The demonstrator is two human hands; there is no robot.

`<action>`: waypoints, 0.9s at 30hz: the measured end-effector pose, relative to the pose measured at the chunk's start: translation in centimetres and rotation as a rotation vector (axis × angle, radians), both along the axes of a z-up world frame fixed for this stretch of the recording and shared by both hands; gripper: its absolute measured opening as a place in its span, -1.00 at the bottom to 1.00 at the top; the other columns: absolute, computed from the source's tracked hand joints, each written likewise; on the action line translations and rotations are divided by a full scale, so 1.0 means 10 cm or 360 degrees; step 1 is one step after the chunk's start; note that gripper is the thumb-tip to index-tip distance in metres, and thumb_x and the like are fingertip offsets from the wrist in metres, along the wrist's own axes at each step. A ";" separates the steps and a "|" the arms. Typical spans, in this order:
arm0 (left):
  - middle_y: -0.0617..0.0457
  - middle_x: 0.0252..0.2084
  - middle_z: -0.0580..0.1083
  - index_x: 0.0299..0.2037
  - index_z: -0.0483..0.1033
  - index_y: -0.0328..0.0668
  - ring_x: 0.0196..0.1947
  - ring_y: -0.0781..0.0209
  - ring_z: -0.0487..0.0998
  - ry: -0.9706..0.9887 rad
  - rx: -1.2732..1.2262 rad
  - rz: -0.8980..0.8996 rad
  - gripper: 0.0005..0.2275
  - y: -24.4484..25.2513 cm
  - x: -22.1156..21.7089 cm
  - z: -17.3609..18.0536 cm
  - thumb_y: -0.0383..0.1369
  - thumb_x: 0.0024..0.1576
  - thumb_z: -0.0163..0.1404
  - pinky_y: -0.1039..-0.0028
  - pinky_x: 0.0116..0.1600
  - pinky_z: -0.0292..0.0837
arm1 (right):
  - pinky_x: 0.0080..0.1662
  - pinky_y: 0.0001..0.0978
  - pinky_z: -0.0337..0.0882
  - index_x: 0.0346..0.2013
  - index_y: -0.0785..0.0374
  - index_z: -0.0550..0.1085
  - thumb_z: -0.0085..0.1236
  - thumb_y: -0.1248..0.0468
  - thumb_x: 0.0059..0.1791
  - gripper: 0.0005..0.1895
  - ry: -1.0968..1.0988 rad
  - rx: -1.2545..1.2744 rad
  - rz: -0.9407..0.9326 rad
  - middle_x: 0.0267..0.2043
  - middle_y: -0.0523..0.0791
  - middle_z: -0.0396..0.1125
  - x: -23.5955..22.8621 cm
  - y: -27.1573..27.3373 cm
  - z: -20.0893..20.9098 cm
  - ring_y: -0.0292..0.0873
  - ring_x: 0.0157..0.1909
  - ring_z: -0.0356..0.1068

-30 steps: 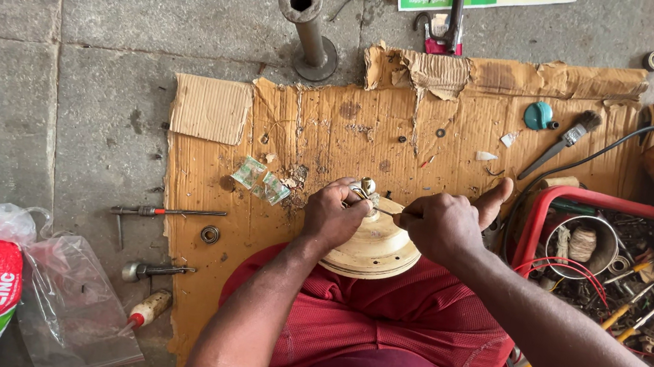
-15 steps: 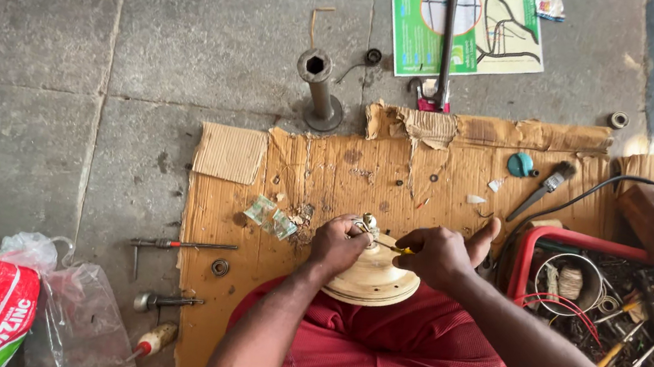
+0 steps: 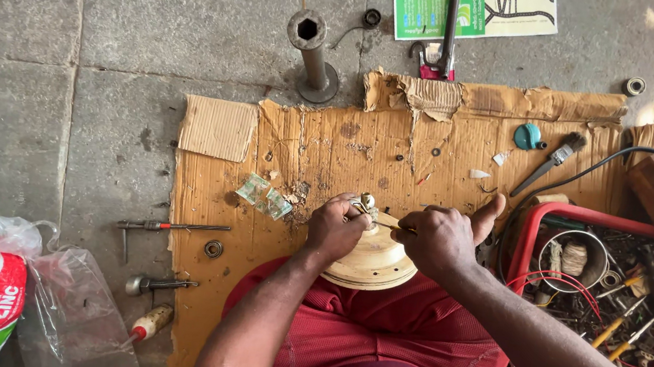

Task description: The person sits on the floor and uses a screwdriver to tighten screws on a small cylindrical component mounted on a circular wooden base. They also use pliers to adjust wires and handle a small metal cylinder, placing it onto the assembly.

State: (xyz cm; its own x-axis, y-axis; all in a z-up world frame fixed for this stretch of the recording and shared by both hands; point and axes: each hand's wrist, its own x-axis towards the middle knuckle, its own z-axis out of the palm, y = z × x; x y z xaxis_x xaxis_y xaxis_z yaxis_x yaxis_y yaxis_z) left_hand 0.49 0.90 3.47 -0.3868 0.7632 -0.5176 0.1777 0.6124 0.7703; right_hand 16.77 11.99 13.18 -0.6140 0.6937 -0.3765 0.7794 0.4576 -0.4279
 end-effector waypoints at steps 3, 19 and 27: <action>-0.21 0.26 0.45 -0.50 0.58 -0.24 0.34 0.00 0.39 0.0014 0.0034 -0.0017 -0.84 -0.01 0.01 0.02 -0.33 0.04 0.11 0.27 0.41 0.20 | -0.15 -0.12 0.51 -0.38 0.14 0.69 0.34 0.08 -0.13 -0.79 -0.0054 -0.0041 0.0005 -0.44 -0.05 0.54 -0.01 0.00 0.01 -0.03 -0.38 0.55; -0.18 0.19 0.52 -0.41 0.54 -0.18 0.22 -0.04 0.51 0.0006 -0.0150 -0.0010 -0.85 0.03 0.02 0.00 -0.27 0.02 0.14 0.26 0.33 0.34 | -0.22 -0.31 0.50 -0.41 0.21 0.66 0.19 -0.10 0.01 -0.56 -0.0770 -0.0787 -0.0310 -0.56 -0.12 0.49 -0.19 0.28 -0.17 -0.19 -0.51 0.49; -0.23 0.39 0.28 -0.39 0.57 -0.24 0.42 -0.06 0.23 0.0038 0.0015 -0.0284 -0.85 0.00 -0.04 -0.38 -0.31 0.07 0.17 0.26 0.47 0.07 | -0.51 -0.28 0.24 -0.08 0.41 0.51 0.11 0.11 0.05 -0.63 -0.0069 -0.1509 -0.0896 -0.48 0.02 0.36 0.30 0.10 -0.39 -0.09 -0.60 0.26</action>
State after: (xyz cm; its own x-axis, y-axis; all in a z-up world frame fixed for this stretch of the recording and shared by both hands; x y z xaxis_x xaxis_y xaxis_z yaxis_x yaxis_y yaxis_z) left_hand 0.05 0.92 -0.30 -0.2569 0.8256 -0.5023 0.3011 0.5623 0.7702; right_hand 19.79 13.00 9.24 -0.2745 0.2887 -0.9172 0.7961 -0.4669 -0.3851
